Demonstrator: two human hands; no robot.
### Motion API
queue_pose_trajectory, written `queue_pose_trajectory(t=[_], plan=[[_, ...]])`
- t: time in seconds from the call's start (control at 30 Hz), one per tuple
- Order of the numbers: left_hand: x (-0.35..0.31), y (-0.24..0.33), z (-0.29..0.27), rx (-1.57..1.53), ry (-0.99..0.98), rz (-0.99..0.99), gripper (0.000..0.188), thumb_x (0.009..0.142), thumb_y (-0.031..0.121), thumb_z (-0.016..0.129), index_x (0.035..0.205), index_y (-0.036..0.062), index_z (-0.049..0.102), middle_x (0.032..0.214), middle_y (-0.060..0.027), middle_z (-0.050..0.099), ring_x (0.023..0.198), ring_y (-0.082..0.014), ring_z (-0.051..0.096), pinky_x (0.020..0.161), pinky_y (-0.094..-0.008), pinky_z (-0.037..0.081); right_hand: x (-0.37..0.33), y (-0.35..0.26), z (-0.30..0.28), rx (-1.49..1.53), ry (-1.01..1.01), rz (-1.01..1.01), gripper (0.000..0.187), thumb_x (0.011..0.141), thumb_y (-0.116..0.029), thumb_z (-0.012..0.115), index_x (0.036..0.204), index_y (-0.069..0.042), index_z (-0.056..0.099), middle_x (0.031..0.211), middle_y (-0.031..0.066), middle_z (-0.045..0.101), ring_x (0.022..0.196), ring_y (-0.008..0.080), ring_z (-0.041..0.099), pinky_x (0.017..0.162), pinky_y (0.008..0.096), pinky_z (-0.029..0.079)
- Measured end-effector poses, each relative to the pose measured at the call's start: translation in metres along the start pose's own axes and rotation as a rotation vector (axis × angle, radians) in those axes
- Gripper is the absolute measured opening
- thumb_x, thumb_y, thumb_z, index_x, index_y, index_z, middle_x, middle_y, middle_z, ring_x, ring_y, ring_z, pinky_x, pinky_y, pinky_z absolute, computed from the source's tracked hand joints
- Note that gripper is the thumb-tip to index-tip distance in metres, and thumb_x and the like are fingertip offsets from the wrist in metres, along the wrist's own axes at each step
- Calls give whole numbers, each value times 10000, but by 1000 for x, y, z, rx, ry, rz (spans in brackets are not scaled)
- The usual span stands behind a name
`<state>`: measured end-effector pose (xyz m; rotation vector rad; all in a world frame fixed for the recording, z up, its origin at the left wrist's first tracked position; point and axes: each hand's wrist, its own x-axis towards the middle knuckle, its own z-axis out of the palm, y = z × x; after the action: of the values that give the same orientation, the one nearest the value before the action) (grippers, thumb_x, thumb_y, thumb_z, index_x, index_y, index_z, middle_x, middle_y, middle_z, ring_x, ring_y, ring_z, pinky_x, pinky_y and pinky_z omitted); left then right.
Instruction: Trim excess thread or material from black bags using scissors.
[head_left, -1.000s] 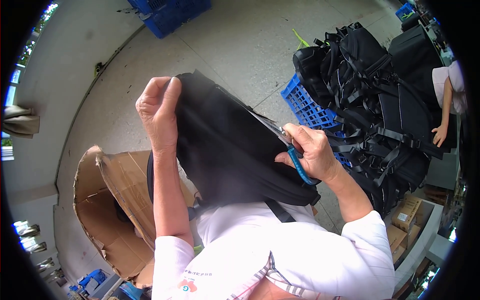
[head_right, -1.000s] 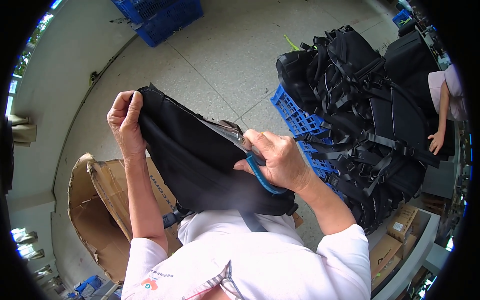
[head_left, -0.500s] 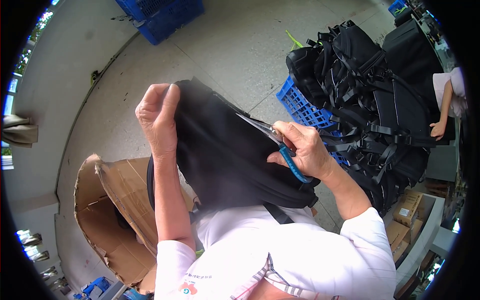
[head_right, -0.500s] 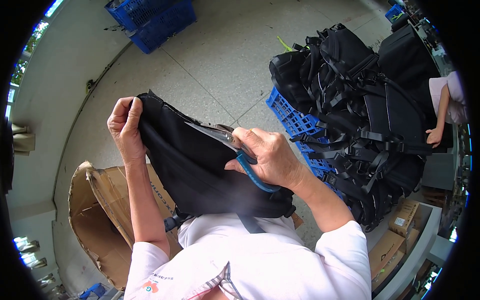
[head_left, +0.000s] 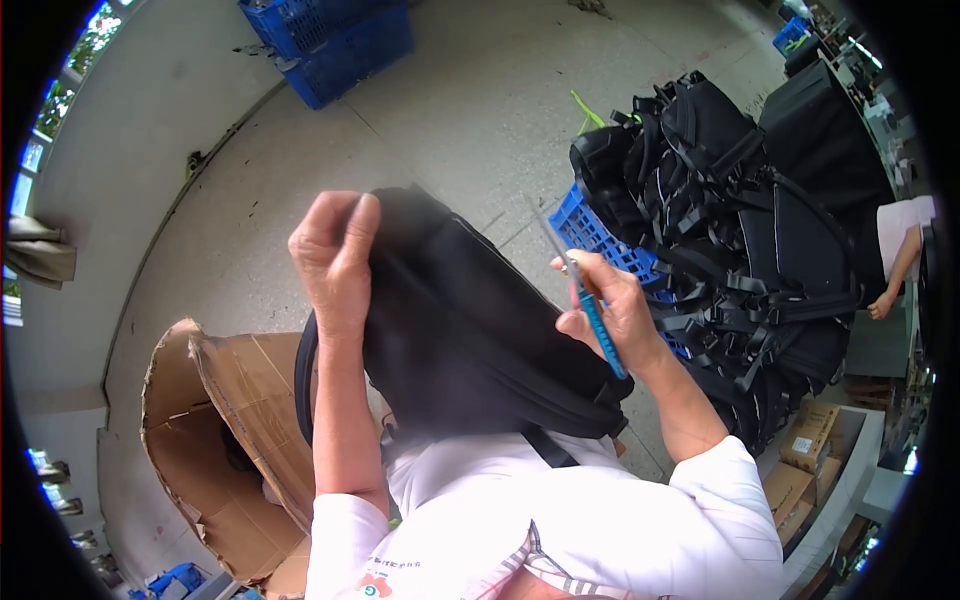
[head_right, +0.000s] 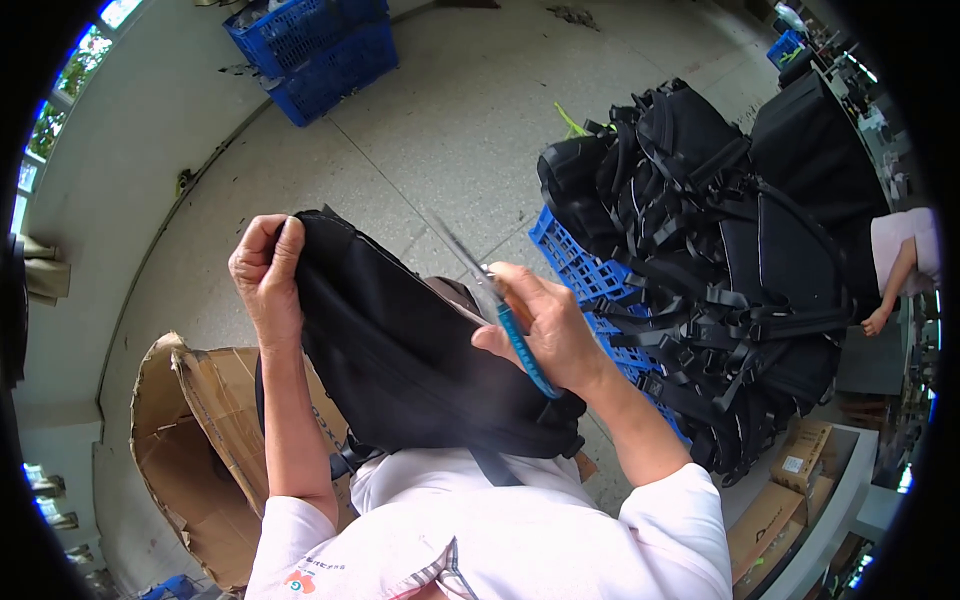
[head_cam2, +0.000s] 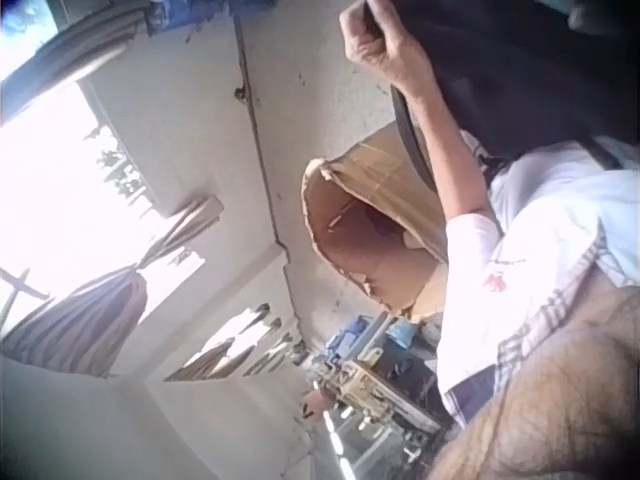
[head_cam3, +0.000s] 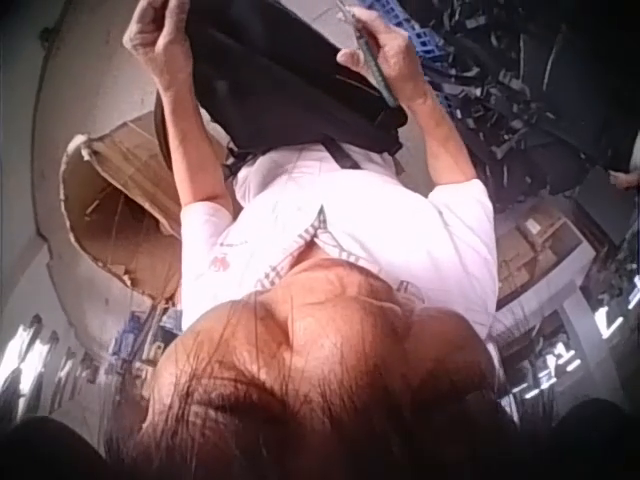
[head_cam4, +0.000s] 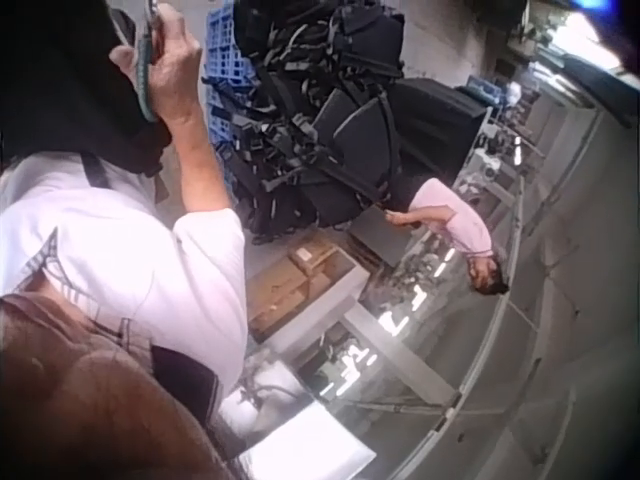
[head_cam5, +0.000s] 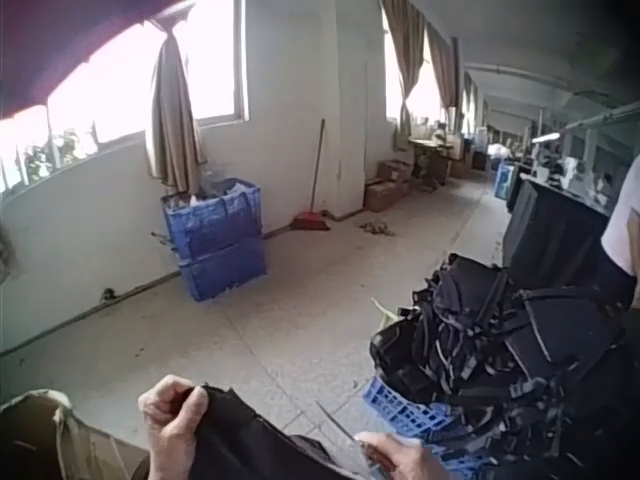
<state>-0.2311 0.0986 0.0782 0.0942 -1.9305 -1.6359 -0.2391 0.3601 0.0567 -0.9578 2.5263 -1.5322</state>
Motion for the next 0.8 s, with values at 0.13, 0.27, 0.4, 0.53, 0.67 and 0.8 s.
queue_pose_trajectory(t=[0.13, 0.27, 0.4, 0.53, 0.67, 0.8], plan=[[-5, 8, 2, 199, 26, 87, 125, 766, 107, 647, 730, 16, 570, 601, -10, 497, 596, -84, 439, 560, -221, 354, 21, -20, -16, -123, -35, -93, 606, 696, -441, 707, 1055, 5, 508, 727, 68, 510, 578, 139, 482, 535, 272, 428], [-8, 18, 8, 258, 67, 157, 144, 738, 137, 677, 740, 32, 579, 650, -55, 537, 647, -165, 486, 619, -264, 387, 31, -36, -23, -217, -130, -92, 592, 678, -477, 702, 1033, -38, 523, 734, 76, 527, 590, 167, 521, 562, 303, 456], [-11, 28, 9, 386, 110, 238, 152, 728, 151, 683, 734, 42, 577, 676, -66, 561, 686, -219, 507, 644, -298, 401, 41, -47, -24, -313, -158, -150, 522, 678, -479, 698, 942, -62, 530, 735, 88, 539, 592, 192, 544, 555, 310, 456], [-13, 31, 6, 386, 123, 265, 154, 725, 154, 683, 732, 46, 574, 680, -67, 560, 688, -232, 506, 647, -307, 398, 40, -54, -24, -327, -164, -161, 504, 688, -468, 696, 913, -49, 530, 706, 91, 541, 568, 191, 543, 528, 303, 453], [-14, 27, 7, 392, 119, 270, 146, 724, 152, 679, 731, 53, 571, 684, -73, 559, 683, -237, 508, 653, -317, 393, 35, -53, -19, -298, -135, -139, 475, 695, -417, 708, 884, -19, 532, 669, 100, 557, 522, 194, 551, 486, 280, 456], [-14, 27, 9, 377, 113, 268, 143, 724, 151, 676, 726, 56, 568, 687, -77, 560, 680, -242, 509, 657, -318, 391, 35, -46, -17, -344, -86, -233, 474, 659, -345, 747, 920, -13, 532, 665, 81, 531, 514, 156, 492, 472, 263, 429]])
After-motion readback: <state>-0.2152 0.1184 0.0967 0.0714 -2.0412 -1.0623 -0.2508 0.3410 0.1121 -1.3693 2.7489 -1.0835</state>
